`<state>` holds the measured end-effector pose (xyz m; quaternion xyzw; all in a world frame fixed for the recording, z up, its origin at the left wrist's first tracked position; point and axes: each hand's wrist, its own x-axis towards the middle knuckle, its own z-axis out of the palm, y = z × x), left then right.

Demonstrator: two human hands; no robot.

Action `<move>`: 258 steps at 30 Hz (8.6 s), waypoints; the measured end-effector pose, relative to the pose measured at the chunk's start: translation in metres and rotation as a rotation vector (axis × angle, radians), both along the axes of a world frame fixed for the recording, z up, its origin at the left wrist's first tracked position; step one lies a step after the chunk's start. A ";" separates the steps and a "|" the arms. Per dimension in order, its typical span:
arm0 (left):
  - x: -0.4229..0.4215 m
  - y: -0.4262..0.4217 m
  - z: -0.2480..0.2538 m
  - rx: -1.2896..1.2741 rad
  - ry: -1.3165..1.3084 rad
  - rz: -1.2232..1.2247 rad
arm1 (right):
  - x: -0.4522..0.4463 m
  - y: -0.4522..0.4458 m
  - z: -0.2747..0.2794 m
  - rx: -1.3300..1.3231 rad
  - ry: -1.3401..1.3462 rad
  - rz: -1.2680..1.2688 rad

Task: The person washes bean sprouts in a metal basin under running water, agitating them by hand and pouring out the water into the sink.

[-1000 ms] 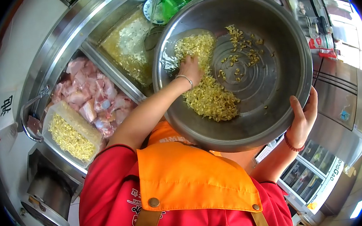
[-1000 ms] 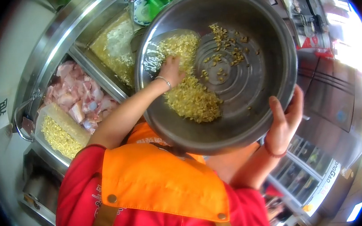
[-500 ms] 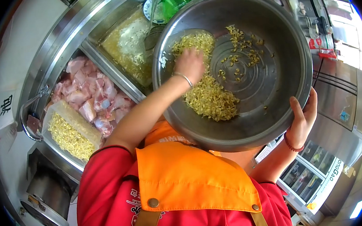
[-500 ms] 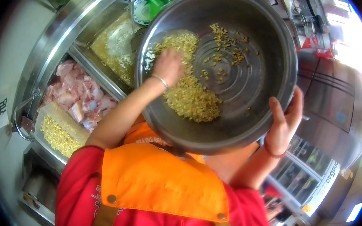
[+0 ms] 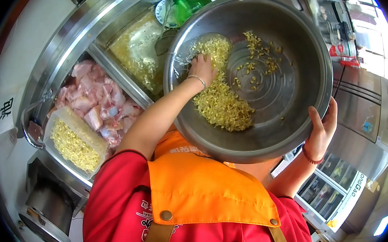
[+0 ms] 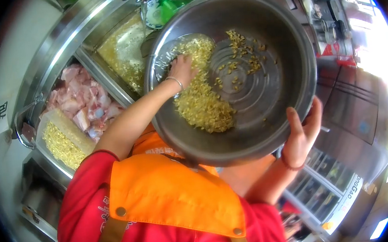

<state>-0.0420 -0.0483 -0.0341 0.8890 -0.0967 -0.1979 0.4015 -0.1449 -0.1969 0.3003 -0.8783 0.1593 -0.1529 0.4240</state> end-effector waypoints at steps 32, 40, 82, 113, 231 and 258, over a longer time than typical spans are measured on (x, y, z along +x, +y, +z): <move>-0.009 0.005 -0.003 0.028 -0.042 -0.067 | 0.000 0.001 0.001 0.083 0.000 0.005; -0.040 0.012 0.060 0.026 -0.183 -0.338 | 0.000 -0.001 0.000 0.101 0.001 0.000; 0.003 0.109 -0.054 -0.267 -0.159 0.432 | 0.009 0.024 -0.001 0.055 0.013 0.009; 0.039 -0.004 -0.024 -0.024 -0.089 -0.030 | 0.009 0.027 0.000 0.058 0.022 -0.002; 0.008 0.145 -0.013 -0.450 -0.131 0.923 | 0.014 0.001 0.022 0.099 0.094 -0.030; -0.026 0.232 0.049 0.115 -0.203 1.276 | 0.218 -0.064 -0.198 -0.211 0.065 0.329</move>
